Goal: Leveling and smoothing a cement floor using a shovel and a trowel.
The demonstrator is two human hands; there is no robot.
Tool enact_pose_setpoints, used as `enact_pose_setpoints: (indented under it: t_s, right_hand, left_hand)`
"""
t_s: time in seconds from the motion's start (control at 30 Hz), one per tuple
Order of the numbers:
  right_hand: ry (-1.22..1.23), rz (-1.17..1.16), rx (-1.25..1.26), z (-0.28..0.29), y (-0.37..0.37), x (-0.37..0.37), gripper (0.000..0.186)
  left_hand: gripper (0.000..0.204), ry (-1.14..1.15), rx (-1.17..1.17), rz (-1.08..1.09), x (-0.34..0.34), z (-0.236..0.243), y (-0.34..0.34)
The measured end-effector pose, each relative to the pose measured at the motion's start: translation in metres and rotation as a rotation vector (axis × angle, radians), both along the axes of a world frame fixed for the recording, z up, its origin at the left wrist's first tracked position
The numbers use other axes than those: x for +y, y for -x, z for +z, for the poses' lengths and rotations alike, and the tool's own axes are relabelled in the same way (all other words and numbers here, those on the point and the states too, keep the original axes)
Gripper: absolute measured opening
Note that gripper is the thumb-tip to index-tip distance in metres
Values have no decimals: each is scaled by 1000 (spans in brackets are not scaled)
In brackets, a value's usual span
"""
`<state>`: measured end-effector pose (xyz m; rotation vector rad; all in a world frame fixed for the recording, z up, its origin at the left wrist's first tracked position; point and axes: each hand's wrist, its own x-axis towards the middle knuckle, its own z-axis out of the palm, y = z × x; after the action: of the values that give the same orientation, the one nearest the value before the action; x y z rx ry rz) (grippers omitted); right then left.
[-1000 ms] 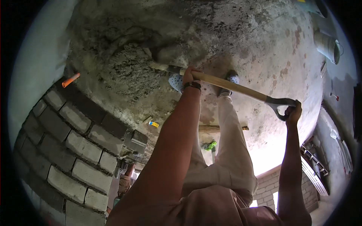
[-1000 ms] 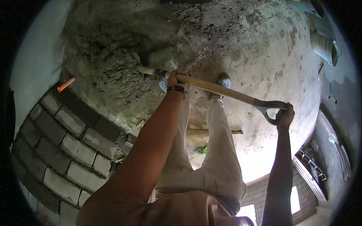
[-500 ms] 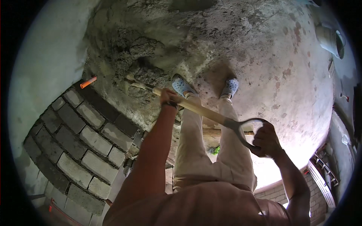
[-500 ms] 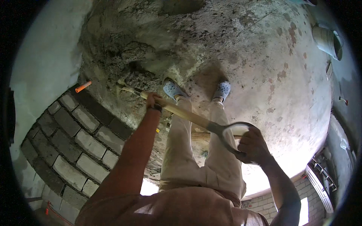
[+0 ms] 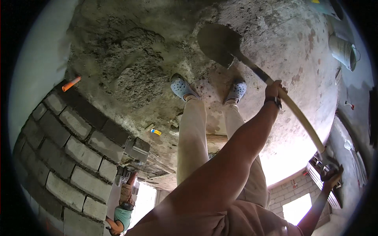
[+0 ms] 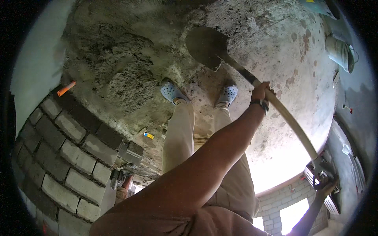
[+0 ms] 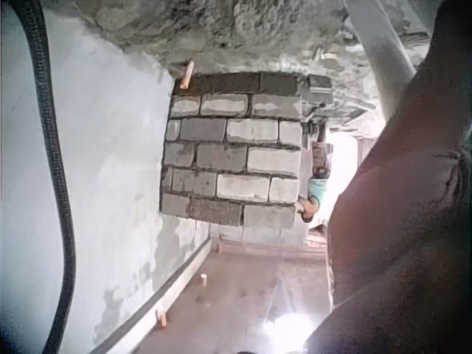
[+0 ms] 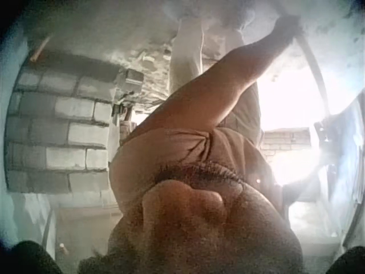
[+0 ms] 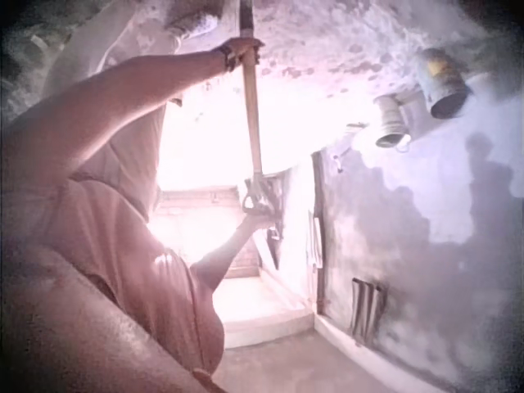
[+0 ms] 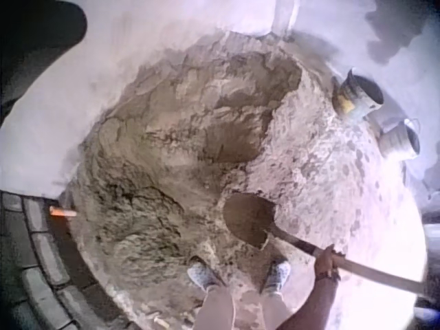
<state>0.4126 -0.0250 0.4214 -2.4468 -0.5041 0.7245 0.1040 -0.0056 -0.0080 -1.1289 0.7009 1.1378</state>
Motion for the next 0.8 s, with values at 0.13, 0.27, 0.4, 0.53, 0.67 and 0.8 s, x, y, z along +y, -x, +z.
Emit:
enact_pose_setpoints:
  t_s: [0.13,0.27,0.4,0.53,0.67,0.8]
  right_hand:
    - [-70,155,293,-224,95,58,30]
    - [-119,569,255,-270,314,90,29]
    - [-260,1133,-116,-222,347,168,30]
    - [-800,1510,-766,-65,349,148,27]
    - [-763,1844,-97,-49,436,31,22]
    - [-593,2158,356,-130,467,-11,37]
  left_hand:
    - [17,-257,298,236,-29,-167,234]
    - [25,71,634,258,-52,-108,402]
    - [19,38,730,590,-73,-23,476]
    - [20,-215,706,583,-99,80,481]
    - [21,146,858,497,-149,90,465]
    - [21,410,559,276,-247,11,489]
